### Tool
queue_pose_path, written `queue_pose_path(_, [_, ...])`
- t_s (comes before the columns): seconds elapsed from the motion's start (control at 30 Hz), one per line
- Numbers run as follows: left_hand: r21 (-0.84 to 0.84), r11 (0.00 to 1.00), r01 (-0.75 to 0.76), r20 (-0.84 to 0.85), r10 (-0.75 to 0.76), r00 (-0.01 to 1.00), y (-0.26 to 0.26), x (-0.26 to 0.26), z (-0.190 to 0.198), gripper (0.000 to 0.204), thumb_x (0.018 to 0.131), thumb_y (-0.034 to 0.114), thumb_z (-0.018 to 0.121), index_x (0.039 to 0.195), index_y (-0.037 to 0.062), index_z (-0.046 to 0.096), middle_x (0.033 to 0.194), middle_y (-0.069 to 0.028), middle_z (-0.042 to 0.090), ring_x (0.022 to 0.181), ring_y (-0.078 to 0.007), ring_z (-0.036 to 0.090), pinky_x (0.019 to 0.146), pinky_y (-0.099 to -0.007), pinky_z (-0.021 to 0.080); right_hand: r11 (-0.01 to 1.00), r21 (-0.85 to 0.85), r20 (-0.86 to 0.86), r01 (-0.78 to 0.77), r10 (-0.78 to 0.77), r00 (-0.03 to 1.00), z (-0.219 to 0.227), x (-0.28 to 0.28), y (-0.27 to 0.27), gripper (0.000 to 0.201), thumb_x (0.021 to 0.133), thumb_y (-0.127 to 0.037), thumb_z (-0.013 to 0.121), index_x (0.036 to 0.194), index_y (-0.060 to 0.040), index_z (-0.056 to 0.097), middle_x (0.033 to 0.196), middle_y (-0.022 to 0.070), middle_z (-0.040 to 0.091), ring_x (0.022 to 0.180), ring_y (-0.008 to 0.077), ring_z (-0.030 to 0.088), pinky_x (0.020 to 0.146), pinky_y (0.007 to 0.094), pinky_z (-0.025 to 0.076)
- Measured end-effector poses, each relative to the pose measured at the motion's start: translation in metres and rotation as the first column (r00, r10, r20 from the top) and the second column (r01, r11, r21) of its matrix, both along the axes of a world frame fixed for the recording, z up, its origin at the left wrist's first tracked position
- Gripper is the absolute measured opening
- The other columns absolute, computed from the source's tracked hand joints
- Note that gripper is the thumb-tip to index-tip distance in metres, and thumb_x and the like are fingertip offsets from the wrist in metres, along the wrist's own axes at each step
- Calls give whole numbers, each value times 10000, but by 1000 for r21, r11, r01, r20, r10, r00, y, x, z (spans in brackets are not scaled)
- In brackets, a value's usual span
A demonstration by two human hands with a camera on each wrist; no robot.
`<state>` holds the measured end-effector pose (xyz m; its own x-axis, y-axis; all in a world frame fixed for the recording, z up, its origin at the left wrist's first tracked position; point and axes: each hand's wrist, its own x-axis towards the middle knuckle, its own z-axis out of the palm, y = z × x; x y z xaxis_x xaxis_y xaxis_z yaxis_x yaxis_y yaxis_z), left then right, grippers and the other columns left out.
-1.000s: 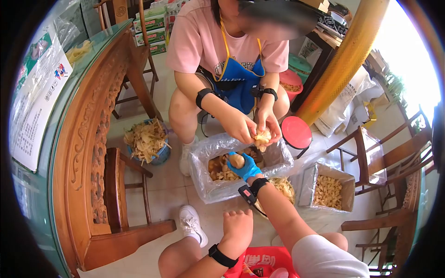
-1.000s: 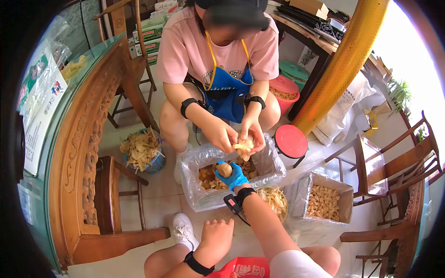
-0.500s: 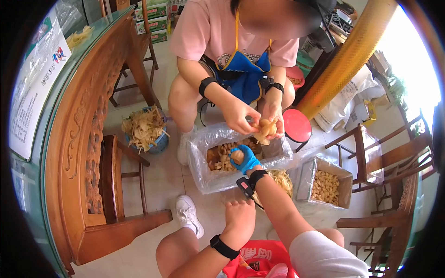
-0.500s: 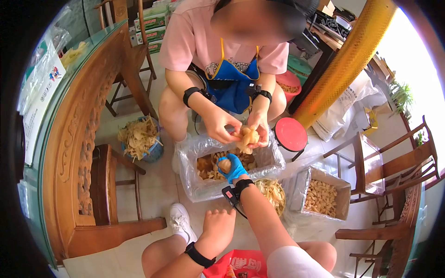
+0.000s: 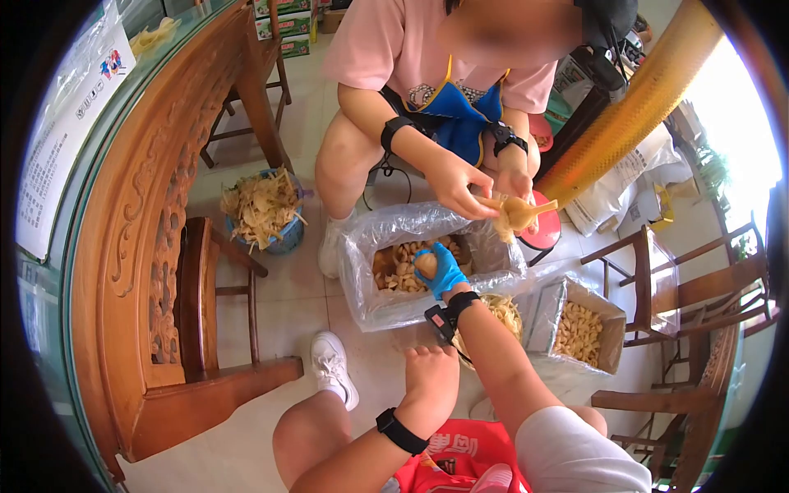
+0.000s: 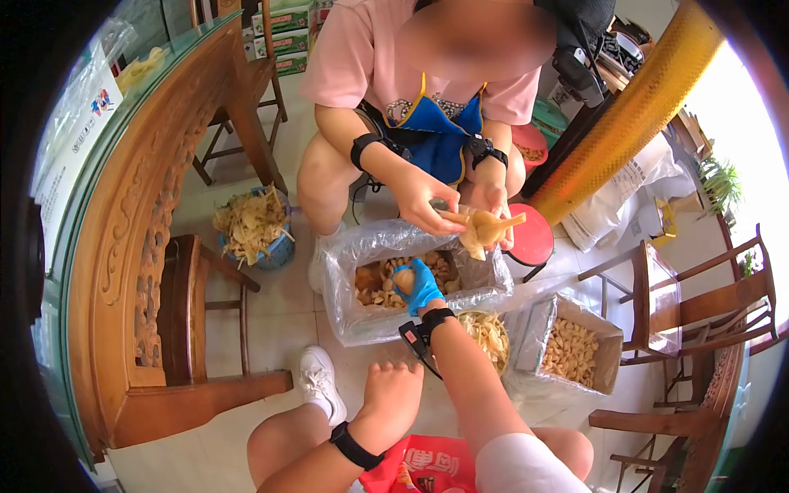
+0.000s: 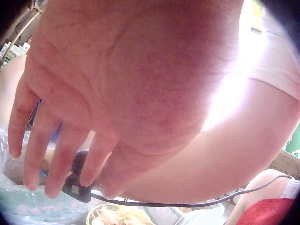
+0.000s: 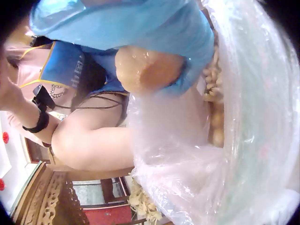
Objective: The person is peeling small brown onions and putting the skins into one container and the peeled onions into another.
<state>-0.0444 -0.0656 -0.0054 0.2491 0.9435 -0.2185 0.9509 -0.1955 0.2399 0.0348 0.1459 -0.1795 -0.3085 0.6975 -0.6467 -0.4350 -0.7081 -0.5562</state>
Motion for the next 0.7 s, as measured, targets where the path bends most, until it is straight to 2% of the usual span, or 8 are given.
queue_pose_path(0.07, [18, 1000, 8, -4, -8, 1000, 0, 1, 0, 138, 809, 117, 509, 913, 83, 592, 815, -79, 636, 818, -238, 617, 723, -373, 426, 998, -31, 5, 51, -51, 999, -9, 1, 3, 273, 878, -348, 511, 1027, -123, 552, 941, 71, 643, 924, 256, 599, 805, 437, 483])
queue_pose_path(0.17, [32, 999, 14, -12, -13, 1000, -1, 2, -1, 139, 811, 120, 507, 914, 82, 592, 804, -76, 638, 808, -234, 619, 720, -370, 426, 992, -45, -196, 121, -128, 972, -18, 7, 0, 318, 885, -343, 488, 1083, -101, 543, 1026, 87, 633, 1006, 246, 570, 901, 430, 448])
queue_pose_path(0.23, [31, 999, 12, -16, -11, 1000, -1, 3, -2, 139, 812, 121, 506, 914, 83, 592, 800, -73, 638, 804, -233, 620, 719, -369, 426, 998, -23, -412, -55, 41, 910, -15, 10, -2, 339, 883, -304, 486, 1132, -76, 523, 1106, 101, 609, 1064, 221, 538, 956, 425, 416])
queue_pose_path(0.37, [43, 999, 7, -13, -6, 1000, -1, 3, -1, 137, 815, 127, 509, 917, 85, 590, 791, -66, 639, 797, -229, 621, 717, -368, 427, 995, 97, -281, 15, 13, 960, -62, -1, 12, 358, 901, -320, 451, 1125, -52, 533, 1118, 138, 586, 1028, 303, 542, 886, 479, 454])
queue_pose_path(0.47, [30, 999, 12, -30, -11, 999, -1, 4, -1, 140, 818, 129, 512, 925, 84, 590, 802, -66, 640, 805, -228, 623, 719, -367, 427, 993, 7, -452, 118, -102, 886, -45, -2, 6, 281, 891, -197, 471, 1118, -37, 517, 1107, 136, 600, 1036, 292, 549, 951, 467, 415])
queue_pose_path(0.53, [7, 1000, 9, -22, -8, 1000, -1, 5, 1, 143, 818, 128, 512, 929, 84, 590, 810, -69, 641, 812, -232, 624, 725, -368, 428, 971, -179, -586, 161, -237, 775, -29, -3, -1, 236, 900, -186, 463, 1059, -33, 543, 1074, 150, 603, 994, 320, 561, 939, 478, 425])
queue_pose_path(0.63, [-10, 1000, 4, -30, -4, 1000, 2, 6, 1, 148, 817, 126, 512, 935, 84, 591, 826, -77, 642, 827, -240, 625, 737, -369, 430, 908, -324, -586, 267, -414, 696, -25, -10, -1, 222, 894, -213, 483, 1005, -38, 562, 1035, 145, 611, 960, 295, 571, 901, 468, 443])
queue_pose_path(0.7, [-16, 1000, 4, -41, -5, 999, 1, 6, -1, 151, 817, 125, 510, 938, 85, 591, 834, -81, 643, 834, -244, 626, 745, -370, 431, 937, -275, -572, 214, -338, 748, -27, -7, -1, 276, 877, -291, 527, 987, -40, 563, 961, 120, 626, 927, 277, 575, 861, 451, 454])
